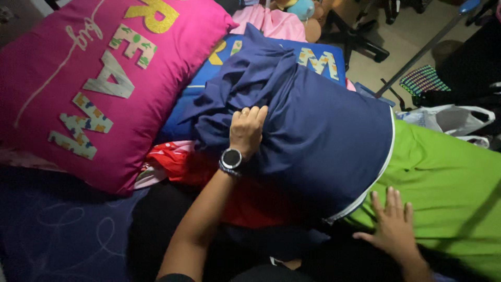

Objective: The person inserts a green pillow into a navy blue pillowcase on a bed. They align the corners, push the pillow into the case, and smooth the fabric to fit the case around the pillow.

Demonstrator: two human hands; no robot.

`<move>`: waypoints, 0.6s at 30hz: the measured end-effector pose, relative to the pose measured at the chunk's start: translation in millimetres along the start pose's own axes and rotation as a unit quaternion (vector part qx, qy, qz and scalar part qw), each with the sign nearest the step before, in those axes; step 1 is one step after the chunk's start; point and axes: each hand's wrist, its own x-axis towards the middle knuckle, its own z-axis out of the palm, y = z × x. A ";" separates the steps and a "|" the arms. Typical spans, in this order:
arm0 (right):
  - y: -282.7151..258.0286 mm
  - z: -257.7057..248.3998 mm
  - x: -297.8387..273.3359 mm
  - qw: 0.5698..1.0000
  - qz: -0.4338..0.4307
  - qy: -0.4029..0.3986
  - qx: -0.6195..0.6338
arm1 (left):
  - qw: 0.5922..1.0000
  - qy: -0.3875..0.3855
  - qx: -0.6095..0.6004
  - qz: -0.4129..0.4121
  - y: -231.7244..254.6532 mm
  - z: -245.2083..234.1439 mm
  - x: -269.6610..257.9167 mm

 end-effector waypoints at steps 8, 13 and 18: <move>9.0 40.1 20.4 0.997 0.065 0.023 -0.039 | 0.989 0.045 -0.095 -0.100 50.2 -27.3 -48.2; 52.7 -11.3 16.6 0.999 0.046 -0.011 0.004 | 0.988 0.033 -0.095 -0.117 54.9 -23.6 -50.5; 33.2 -96.8 -13.7 0.984 -0.048 0.053 0.162 | 0.986 -0.048 -0.120 -0.105 33.2 18.8 -12.4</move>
